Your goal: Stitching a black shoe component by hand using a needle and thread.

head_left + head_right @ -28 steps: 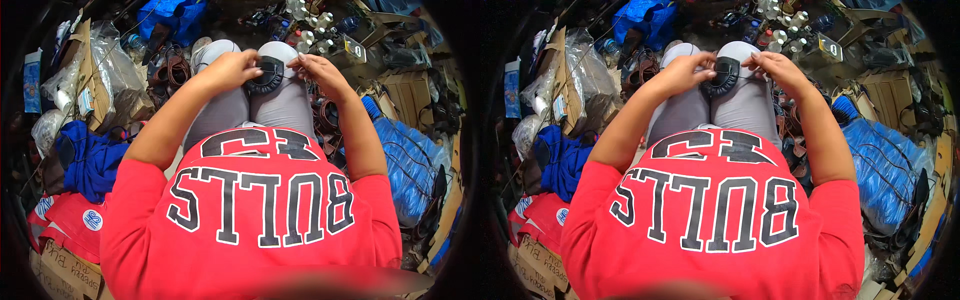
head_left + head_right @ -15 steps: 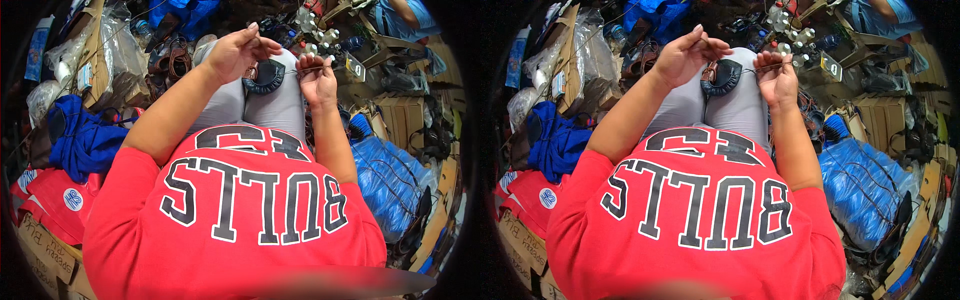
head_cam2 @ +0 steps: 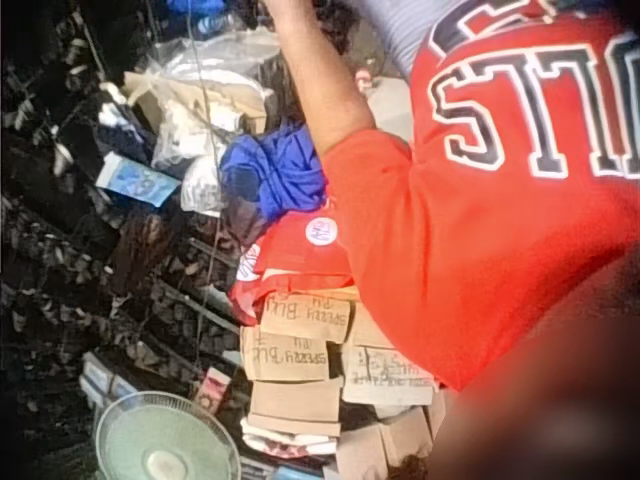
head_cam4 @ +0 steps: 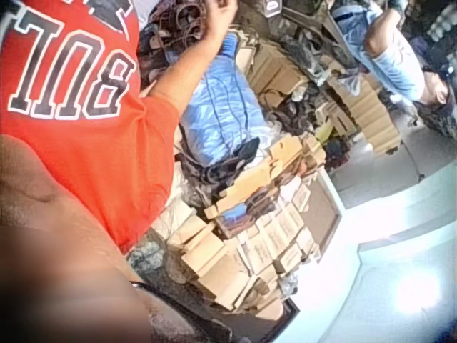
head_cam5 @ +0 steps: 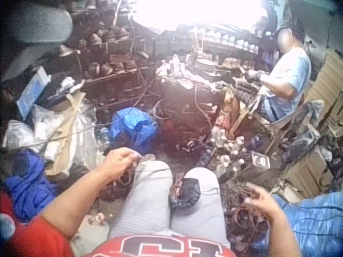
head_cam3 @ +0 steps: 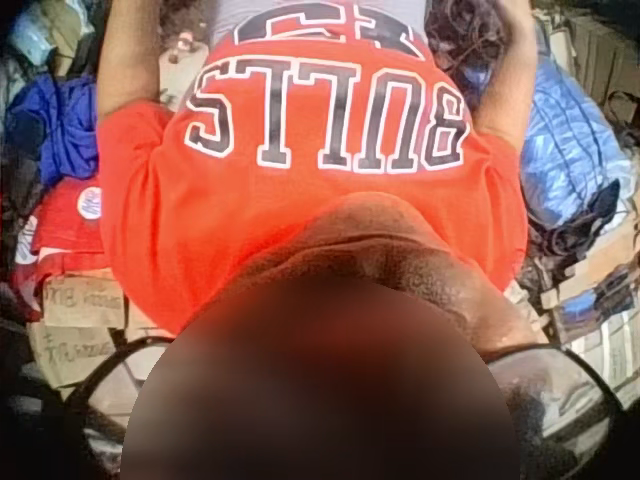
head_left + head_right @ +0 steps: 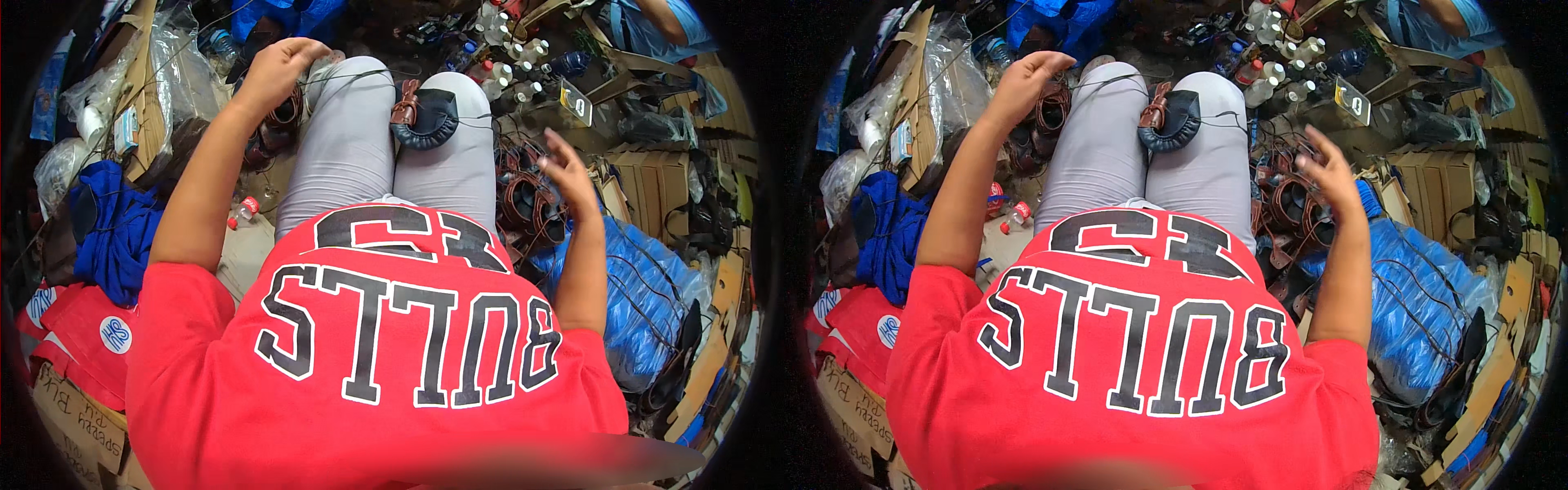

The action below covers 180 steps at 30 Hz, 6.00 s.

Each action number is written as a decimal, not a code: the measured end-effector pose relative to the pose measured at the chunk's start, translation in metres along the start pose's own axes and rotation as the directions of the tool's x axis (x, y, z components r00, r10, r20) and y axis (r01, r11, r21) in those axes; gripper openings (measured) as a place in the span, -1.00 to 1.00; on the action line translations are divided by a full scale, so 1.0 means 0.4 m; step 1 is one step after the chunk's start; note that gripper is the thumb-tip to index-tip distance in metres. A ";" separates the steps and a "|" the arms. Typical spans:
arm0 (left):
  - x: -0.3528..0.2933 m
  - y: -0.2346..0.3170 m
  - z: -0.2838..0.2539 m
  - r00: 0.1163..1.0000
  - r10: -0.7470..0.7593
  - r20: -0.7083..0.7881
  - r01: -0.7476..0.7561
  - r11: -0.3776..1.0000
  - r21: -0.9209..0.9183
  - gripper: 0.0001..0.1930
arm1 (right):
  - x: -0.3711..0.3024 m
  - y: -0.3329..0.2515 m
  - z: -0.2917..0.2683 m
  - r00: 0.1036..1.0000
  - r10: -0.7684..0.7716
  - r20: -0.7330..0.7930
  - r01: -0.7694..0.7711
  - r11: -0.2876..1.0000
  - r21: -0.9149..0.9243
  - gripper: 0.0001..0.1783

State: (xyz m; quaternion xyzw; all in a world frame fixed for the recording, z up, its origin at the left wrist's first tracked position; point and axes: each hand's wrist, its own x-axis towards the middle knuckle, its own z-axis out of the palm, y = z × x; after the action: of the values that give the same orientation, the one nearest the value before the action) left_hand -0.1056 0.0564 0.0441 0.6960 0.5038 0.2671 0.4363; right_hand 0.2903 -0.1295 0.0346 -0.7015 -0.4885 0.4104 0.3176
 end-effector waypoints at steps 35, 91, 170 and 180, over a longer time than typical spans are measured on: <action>-0.003 0.061 0.212 0.848 0.459 0.266 -0.484 0.875 0.034 -0.81 | 0.075 -0.222 0.212 0.952 0.023 0.305 0.051 0.971 -0.232 -0.60; 0.140 0.069 0.297 0.453 0.308 0.836 -0.297 0.937 -0.184 -0.73 | 0.032 -0.153 0.208 0.974 -0.194 0.113 0.220 0.925 -0.309 -0.80; -0.025 0.018 0.323 0.877 0.138 0.460 0.001 0.958 -0.288 -0.80 | 0.061 -0.094 0.240 0.975 -0.059 0.213 -0.025 0.928 0.371 -0.78; -0.011 0.052 0.263 0.823 0.444 0.353 -0.481 0.877 0.019 -0.91 | 0.077 -0.084 0.195 0.965 -0.145 0.217 0.070 0.945 0.319 -0.84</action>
State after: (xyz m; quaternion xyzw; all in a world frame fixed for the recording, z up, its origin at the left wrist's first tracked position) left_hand -0.0122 0.0145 0.0126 0.8549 0.2508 0.2139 0.4006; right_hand 0.2126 -0.0862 0.0190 -0.5612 -0.4906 0.5446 0.3845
